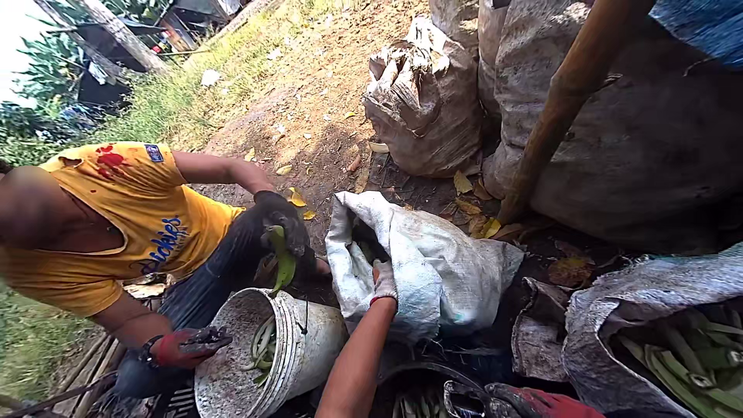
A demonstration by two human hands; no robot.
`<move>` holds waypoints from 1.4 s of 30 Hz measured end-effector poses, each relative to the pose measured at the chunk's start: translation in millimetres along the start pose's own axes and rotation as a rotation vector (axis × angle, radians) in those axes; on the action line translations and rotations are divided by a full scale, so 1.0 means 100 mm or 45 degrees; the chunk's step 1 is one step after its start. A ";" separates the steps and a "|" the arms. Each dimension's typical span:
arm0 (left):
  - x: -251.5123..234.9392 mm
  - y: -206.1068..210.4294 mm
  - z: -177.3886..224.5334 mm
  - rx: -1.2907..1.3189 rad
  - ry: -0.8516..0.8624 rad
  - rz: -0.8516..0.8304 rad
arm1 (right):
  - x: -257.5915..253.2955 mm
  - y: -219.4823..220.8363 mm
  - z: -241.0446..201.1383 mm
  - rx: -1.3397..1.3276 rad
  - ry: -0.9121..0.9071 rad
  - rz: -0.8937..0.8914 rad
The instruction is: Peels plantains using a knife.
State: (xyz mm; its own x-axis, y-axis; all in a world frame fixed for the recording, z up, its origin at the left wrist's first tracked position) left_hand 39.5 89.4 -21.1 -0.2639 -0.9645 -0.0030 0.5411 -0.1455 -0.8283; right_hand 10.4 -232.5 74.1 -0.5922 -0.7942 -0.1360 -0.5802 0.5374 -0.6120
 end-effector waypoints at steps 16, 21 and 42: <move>0.45 -1.67 -0.31 -0.326 0.130 -0.286 | -1.64 0.96 -0.50 -1.331 0.731 0.115; 1.09 -1.58 -1.09 1.296 -0.416 -0.256 | -1.28 1.32 0.83 -0.654 1.023 0.122; 2.61 -1.79 -2.12 1.108 -0.552 0.107 | -0.75 1.80 -0.32 -0.919 1.063 0.021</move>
State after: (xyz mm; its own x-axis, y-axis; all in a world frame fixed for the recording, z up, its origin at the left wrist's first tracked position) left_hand -295.4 -90.1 7.5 0.0251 -0.9513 0.3072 0.9912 -0.0162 -0.1313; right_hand -67.8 -67.2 -1.0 -0.6365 -0.4901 0.5955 -0.5975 0.8016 0.0210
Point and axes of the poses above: each hand's wrist, its own x-axis away from the middle knuckle, its own y-axis out of the palm, z = x × y, the point moved 10 cm from there along -x, towards the middle knuckle, and after that the axes turned 15 degrees about z, right-handed, at the moved point
